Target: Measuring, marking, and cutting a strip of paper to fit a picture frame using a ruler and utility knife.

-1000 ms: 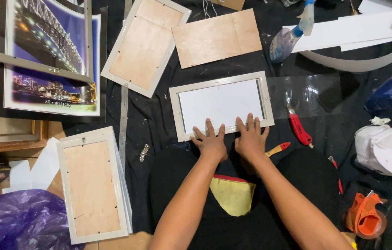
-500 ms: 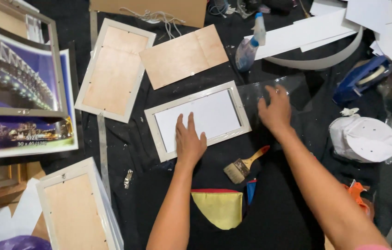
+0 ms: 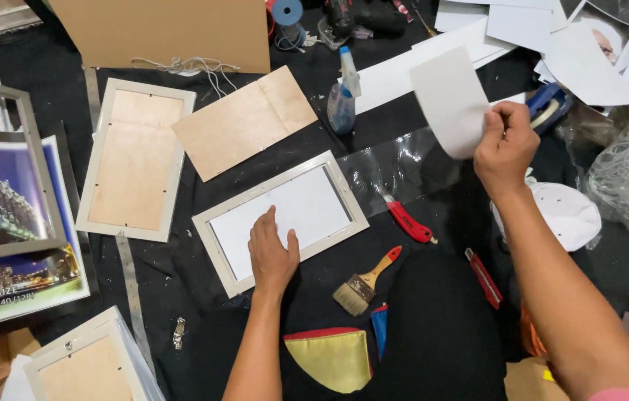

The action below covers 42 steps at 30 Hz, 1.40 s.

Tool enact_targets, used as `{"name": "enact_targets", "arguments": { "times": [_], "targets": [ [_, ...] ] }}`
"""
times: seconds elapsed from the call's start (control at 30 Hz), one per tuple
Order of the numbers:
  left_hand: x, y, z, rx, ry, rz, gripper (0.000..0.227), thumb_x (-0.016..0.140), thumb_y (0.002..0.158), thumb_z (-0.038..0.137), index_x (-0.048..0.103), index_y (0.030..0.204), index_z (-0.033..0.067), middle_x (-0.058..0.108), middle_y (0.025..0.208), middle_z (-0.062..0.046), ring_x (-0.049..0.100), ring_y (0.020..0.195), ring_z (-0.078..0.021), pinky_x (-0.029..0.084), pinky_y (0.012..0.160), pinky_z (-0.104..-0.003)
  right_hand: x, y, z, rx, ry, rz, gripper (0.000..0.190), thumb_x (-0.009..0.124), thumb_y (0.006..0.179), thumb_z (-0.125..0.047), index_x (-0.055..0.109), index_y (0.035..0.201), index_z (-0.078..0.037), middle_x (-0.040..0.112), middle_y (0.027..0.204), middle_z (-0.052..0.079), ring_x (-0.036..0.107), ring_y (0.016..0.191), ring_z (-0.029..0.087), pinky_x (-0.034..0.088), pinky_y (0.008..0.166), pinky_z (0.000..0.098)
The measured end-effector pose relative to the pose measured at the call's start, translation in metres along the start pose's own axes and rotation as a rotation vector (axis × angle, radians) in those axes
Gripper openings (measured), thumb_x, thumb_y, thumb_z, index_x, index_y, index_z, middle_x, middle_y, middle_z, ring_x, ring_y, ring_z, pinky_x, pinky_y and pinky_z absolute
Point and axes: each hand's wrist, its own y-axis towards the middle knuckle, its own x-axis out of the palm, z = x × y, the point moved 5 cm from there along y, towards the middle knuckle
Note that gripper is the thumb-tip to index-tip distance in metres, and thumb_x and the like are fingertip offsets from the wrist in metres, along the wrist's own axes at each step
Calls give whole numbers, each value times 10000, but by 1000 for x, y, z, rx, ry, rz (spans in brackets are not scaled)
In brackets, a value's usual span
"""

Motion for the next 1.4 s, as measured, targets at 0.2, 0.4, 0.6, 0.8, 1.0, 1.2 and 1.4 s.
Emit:
{"name": "enact_targets", "arguments": {
  "times": [0.2, 0.4, 0.6, 0.8, 1.0, 1.2, 1.4],
  "targets": [
    [20, -7, 4, -145, -462, -229, 573, 655, 973, 366, 553, 1444, 56, 740, 1194, -182, 725, 1079, -331, 562, 869, -429, -35, -26, -54, 322, 130, -383, 52, 727, 1060, -150, 748, 1077, -194, 675, 747, 24, 621, 669, 243, 492, 706, 336],
    [21, -39, 69, -219, -1344, -177, 620, 785, 905, 197, 553, 1428, -42, 683, 1157, -177, 738, 1041, -301, 644, 819, -377, -20, -41, -134, 261, 228, -717, 77, 697, 1001, -144, 769, 1012, -120, 717, 709, 115, 682, 649, 300, 517, 640, 380],
    [-28, -55, 69, -403, -1343, 89, 208, 778, 889, 138, 685, 1023, 9, 698, 914, -76, 654, 719, -157, 656, 636, -312, -24, -36, -183, 328, 143, -993, 422, 727, 868, -394, 705, 1258, -235, 771, 1065, 43, 707, 1027, 183, 502, 805, 329],
    [-64, -83, 46, -501, -1287, 108, 206, 732, 937, 206, 680, 981, 12, 671, 744, -76, 732, 646, -219, 645, 631, -317, -56, -42, -193, 286, -145, -1187, 761, 726, 755, -523, 558, 1471, -325, 747, 1136, 60, 730, 888, 282, 501, 817, 403],
    [-74, -95, -14, -600, -1230, 462, 213, 729, 947, 287, 710, 1007, 83, 404, 617, 76, 249, 439, -16, 181, 373, -226, -76, -61, -176, 565, -120, -1317, 322, 696, 882, -318, 800, 1162, -197, 811, 1162, -36, 704, 1067, 173, 519, 877, 345],
    [-131, -94, -74, -618, -1050, 833, 186, 676, 977, 232, 705, 1087, 85, 733, 1034, -37, 682, 930, -116, 587, 837, -250, -81, -77, -160, 803, 353, -1265, 387, 716, 884, -99, 800, 1257, -43, 837, 1011, 155, 730, 955, 238, 554, 802, 366],
    [-160, -108, -74, -658, -1199, 801, 277, 678, 960, 251, 668, 1190, 97, 707, 1196, -64, 702, 1110, -188, 670, 843, -357, -76, -83, -165, 820, 621, -1235, 414, 659, 886, -9, 747, 1290, 19, 830, 1140, 190, 759, 1031, 272, 598, 894, 391]
  ]
}}
